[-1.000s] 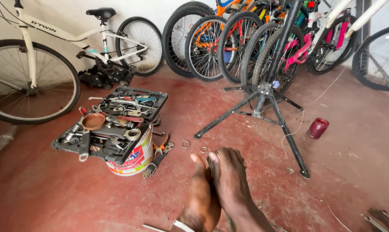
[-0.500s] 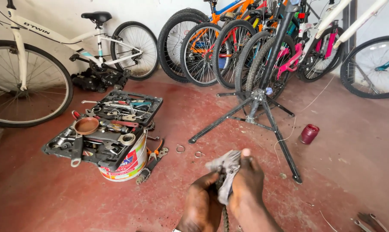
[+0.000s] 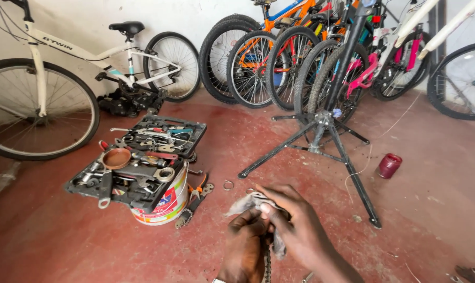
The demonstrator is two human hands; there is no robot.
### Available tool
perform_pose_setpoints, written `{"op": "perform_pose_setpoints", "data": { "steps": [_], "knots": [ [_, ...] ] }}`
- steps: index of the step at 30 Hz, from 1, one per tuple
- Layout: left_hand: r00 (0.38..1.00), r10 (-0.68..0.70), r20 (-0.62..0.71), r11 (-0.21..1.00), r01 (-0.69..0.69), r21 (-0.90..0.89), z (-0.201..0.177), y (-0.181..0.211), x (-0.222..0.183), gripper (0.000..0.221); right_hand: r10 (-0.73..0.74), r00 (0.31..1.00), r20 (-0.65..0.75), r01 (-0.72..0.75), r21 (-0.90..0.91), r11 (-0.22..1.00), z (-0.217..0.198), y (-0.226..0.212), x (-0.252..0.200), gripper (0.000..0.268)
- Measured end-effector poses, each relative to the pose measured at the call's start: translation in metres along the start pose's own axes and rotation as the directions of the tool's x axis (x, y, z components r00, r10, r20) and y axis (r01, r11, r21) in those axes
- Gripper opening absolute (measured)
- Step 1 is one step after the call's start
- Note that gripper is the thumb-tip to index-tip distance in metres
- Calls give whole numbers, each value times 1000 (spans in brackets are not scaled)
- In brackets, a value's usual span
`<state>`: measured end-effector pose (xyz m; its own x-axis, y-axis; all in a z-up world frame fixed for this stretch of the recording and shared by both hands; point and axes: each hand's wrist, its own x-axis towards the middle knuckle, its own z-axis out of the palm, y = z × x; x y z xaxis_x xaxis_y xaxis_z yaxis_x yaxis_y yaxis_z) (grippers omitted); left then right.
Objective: Cleaning a bicycle chain and derailleur by wiping them with a cloth and using pliers.
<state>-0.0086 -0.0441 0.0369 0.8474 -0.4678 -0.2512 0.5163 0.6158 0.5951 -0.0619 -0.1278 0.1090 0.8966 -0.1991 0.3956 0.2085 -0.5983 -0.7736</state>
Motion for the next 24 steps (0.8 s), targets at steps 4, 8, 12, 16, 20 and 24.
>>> {"op": "perform_pose_setpoints", "data": {
  "steps": [4, 8, 12, 16, 20, 24],
  "knots": [
    [997, 22, 68, 993, -30, 117, -2, -12, 6, 11, 272, 948, -166, -274, 12, 962, 2, 4, 0, 12],
    [999, -38, -32, 997, 40, 70, 2, -22, 6, 20, 56, 946, -319, -122, -192, 974, 13, 27, -3, 8],
    [999, -40, -14, 999, 39, -9, 7, -25, 0, 27, 254, 871, -420, -291, -24, 957, 10, 21, 2, 20],
    [1000, 4, 31, 999, -3, -49, 5, -15, 6, 25, 684, 713, -150, -472, 619, 628, -4, 13, 12, 51],
    [999, 36, 2, 998, -36, -43, 13, -1, 5, 47, 670, 730, 131, -616, 552, 563, -16, -7, 14, 51],
    [993, 116, 25, 984, -119, 130, 6, -3, 7, 35, 506, 846, 168, -504, 563, 655, -14, 5, 11, 27]
  ]
}}
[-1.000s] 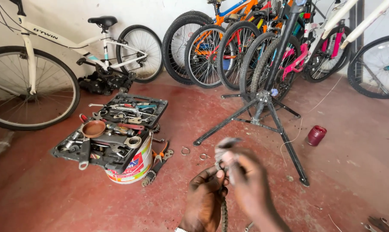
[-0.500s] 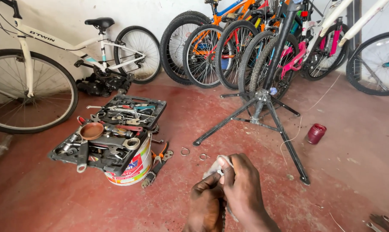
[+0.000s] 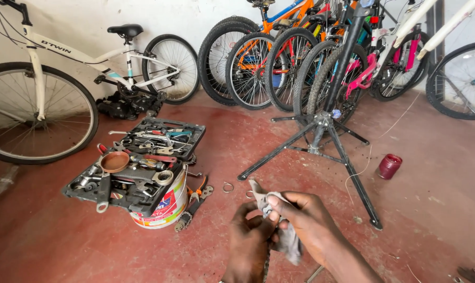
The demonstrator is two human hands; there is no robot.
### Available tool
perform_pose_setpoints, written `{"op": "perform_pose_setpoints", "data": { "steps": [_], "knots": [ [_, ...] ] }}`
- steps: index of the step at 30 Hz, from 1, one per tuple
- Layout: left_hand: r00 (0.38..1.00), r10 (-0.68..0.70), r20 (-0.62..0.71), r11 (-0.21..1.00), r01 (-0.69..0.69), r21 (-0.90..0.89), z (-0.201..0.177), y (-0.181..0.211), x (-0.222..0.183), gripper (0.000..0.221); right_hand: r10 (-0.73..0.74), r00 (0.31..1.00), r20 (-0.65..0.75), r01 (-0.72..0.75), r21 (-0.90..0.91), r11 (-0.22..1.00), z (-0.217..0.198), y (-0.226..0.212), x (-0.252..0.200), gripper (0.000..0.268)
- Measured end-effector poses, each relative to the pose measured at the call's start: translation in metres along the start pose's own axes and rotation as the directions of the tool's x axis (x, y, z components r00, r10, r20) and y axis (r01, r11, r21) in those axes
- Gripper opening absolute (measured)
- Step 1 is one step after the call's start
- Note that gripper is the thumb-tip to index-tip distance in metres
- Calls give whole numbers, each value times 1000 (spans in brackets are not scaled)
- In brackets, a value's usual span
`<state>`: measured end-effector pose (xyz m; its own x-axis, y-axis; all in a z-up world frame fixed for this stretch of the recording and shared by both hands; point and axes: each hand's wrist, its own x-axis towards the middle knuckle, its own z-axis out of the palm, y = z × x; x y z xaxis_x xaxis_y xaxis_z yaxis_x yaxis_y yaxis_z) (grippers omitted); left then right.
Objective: Cleaning a bicycle chain and derailleur by wiping them with a cloth and using pliers.
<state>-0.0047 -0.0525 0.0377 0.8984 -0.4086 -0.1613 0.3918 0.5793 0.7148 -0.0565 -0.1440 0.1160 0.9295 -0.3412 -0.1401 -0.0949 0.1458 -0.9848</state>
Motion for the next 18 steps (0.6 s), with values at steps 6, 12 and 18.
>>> {"op": "perform_pose_setpoints", "data": {
  "steps": [6, 12, 18],
  "knots": [
    [993, 24, 114, 994, -36, 102, -6, -6, 9, 17, -113, 973, -201, 57, -264, 963, 6, 3, 4, 22],
    [995, 33, 99, 977, -53, 207, 3, 6, -2, 18, 41, 925, -377, -103, -144, 984, 10, 6, 7, 28],
    [998, 36, 43, 957, -46, 288, 8, 26, -6, 22, 273, 926, -259, -152, 404, 902, 21, -15, -6, 44]
  ]
}}
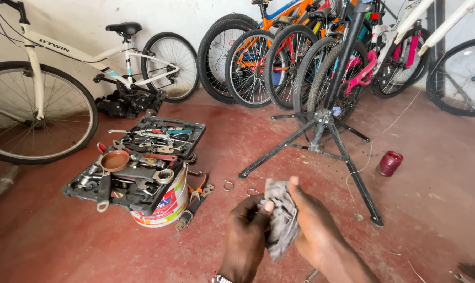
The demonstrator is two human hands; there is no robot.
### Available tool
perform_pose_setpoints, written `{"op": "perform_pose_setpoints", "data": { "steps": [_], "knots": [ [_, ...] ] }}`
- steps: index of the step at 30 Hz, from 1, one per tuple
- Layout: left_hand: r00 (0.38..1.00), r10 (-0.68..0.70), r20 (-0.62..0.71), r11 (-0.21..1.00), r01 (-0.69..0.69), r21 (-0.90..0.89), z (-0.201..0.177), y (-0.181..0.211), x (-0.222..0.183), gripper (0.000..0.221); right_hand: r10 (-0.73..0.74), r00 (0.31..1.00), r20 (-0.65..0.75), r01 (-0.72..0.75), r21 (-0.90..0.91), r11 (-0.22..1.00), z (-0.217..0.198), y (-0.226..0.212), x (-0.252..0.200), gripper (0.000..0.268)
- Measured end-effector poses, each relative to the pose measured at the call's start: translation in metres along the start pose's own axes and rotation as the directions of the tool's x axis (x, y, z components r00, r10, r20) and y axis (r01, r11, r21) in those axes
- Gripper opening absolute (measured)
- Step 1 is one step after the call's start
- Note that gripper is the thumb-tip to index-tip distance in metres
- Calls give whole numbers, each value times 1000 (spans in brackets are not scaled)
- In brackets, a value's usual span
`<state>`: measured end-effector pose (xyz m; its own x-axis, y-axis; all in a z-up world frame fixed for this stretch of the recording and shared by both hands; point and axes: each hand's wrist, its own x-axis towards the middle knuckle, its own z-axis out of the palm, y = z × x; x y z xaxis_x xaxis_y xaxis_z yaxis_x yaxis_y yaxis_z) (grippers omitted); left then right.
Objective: Cleaning a bicycle chain and derailleur by wiping them with a cloth and using pliers.
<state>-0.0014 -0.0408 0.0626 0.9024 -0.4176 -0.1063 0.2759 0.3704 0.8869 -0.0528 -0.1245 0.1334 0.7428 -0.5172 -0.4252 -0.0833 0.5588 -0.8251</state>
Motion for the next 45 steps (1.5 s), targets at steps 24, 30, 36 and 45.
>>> {"op": "perform_pose_setpoints", "data": {
  "steps": [24, 30, 36, 45],
  "knots": [
    [986, 157, -64, 979, -147, 138, -4, 36, 0, 21, -114, 981, 154, 176, -487, 856, -4, 23, 16, 43],
    [995, 44, -94, 995, -51, -83, -11, 33, 2, 19, -198, 963, 181, 239, -246, 939, -15, 60, 48, 38],
    [972, 218, -84, 971, -207, 119, -11, 41, 4, 13, -372, 913, 169, 394, -607, 691, 1, 57, 25, 35],
    [969, 108, -224, 990, -124, -61, 4, 32, 15, 15, -444, 862, 246, 457, -755, 469, -48, 89, 59, 30]
  ]
}}
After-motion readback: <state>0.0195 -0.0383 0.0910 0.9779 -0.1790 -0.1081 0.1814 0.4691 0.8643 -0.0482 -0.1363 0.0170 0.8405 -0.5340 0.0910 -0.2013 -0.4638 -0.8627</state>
